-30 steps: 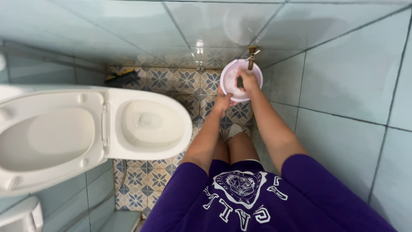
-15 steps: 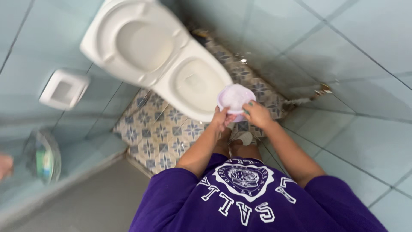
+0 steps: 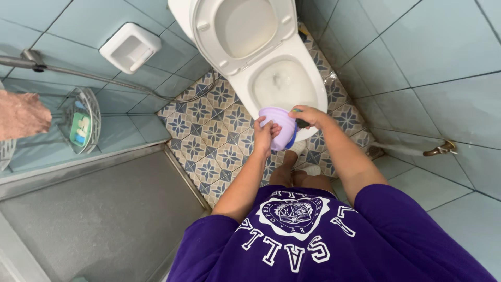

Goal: The person fills a small bucket with water and soap, then uses a bidet sprayer to rinse the inside and outside of the toilet bowl.

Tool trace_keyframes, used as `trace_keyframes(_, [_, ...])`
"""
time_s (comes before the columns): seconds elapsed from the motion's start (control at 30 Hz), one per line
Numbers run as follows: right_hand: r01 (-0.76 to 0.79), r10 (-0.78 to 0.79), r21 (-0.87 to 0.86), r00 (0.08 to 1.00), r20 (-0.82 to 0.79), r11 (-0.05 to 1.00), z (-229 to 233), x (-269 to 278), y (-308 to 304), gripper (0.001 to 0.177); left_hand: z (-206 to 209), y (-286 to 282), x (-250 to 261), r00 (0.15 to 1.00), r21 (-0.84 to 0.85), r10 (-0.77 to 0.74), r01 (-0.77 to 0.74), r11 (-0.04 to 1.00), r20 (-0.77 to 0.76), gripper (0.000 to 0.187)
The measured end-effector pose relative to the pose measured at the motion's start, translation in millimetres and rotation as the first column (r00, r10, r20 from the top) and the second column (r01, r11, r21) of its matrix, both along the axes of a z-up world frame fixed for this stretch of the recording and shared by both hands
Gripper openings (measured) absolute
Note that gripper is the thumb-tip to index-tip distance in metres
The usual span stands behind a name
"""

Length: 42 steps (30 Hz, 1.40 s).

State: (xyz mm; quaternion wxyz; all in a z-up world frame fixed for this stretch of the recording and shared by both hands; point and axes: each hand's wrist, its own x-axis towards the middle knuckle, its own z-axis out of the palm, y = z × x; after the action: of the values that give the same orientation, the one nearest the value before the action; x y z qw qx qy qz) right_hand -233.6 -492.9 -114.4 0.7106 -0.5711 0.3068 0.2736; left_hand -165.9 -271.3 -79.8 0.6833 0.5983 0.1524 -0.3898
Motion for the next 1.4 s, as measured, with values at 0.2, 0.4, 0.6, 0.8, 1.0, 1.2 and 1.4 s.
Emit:
trace_keyframes(0.2, [0.211, 0.067, -0.619, 0.916, 0.395, 0.756, 18, -47, 20, 0.03, -4, -33, -9, 0.963, 0.152, -0.214, 0.239, 0.959, -0.165, 0.045])
trace_keyframes(0.4, [0.348, -0.025, -0.885, 0.933, 0.359, 0.31, 55, -158, 25, 0.026, -79, -119, -69, 0.915, 0.156, -0.346, 0.38, 0.912, -0.207, 0.039])
trace_keyframes(0.6, [0.691, -0.518, -0.719, 0.641, 0.566, 0.07, -49, -297, -12, 0.042, -162, -200, -177, 0.613, 0.311, -0.787, 0.737, 0.601, 0.067, 0.023])
trace_keyframes(0.8, [0.951, -0.957, 0.141, -0.285, 0.059, -0.274, -179, -394, -76, 0.064, -248, -265, -279, 0.376, 0.179, -0.926, 0.914, 0.364, -0.038, 0.032])
trace_keyframes(1.0, [0.752, -0.918, 0.569, -0.396, -0.015, -0.333, -245, -417, -125, 0.045, -319, -311, -322, 0.276, 0.012, -0.959, 0.961, 0.276, -0.058, 0.03])
trace_keyframes(1.2, [0.843, -0.933, 0.446, -0.357, 0.048, -0.299, -260, -400, -144, 0.026, -356, -333, -353, 0.153, 0.135, -0.987, 0.978, 0.157, 0.044, 0.034])
trace_keyframes(1.4, [0.838, -0.811, 0.128, -0.545, 0.213, -0.53, -276, -397, -155, 0.025, -358, -352, -374, 0.123, 0.133, -0.991, 0.983, 0.13, 0.058, 0.05])
